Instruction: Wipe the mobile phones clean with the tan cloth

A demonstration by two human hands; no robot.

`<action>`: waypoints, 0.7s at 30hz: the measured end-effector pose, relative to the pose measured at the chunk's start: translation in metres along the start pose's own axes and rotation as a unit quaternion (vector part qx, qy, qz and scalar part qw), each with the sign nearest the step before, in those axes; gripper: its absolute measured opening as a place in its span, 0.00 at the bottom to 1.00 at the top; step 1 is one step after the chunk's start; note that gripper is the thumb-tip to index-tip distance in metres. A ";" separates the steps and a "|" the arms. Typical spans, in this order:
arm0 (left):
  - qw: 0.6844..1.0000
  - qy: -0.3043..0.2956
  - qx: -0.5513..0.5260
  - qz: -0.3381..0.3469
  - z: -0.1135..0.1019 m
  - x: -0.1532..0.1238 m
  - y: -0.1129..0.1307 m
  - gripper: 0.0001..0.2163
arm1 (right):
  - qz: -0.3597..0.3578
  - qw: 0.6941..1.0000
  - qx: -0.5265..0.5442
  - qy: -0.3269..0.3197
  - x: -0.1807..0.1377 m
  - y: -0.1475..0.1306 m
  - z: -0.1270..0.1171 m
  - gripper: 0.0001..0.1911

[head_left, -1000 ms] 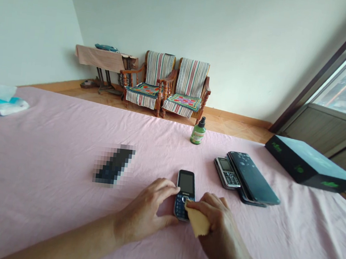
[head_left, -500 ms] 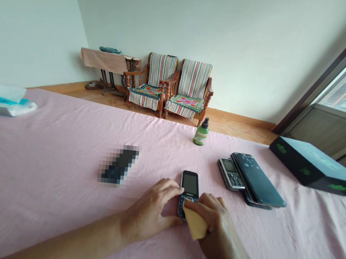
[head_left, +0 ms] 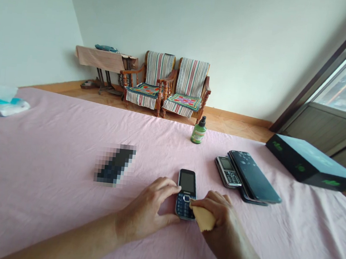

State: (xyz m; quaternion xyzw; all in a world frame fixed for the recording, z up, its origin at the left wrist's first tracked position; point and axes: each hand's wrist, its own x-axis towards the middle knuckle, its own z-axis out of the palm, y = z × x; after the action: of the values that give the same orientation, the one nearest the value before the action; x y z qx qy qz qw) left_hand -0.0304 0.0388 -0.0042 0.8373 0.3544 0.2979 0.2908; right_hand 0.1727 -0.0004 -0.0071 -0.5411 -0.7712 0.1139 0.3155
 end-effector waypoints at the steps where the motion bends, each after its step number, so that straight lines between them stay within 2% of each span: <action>1: 1.000 0.001 0.002 -0.001 0.000 0.000 0.000 0.22 | 0.003 1.000 -0.001 -0.004 -0.001 0.002 -0.001 0.14; 8: 1.000 -0.007 0.007 -0.005 0.000 0.000 0.001 0.23 | -0.003 1.000 0.012 -0.010 0.003 0.009 0.001 0.18; 21: 1.000 -0.012 0.011 -0.006 0.000 0.000 0.001 0.24 | -0.004 1.000 0.021 -0.009 0.003 0.011 0.005 0.18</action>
State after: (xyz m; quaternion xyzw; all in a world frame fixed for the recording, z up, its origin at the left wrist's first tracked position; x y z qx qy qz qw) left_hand -0.0306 0.0382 -0.0036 0.8417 0.3595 0.2819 0.2877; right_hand 0.1775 0.0074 -0.0156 -0.5302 -0.7736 0.1338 0.3202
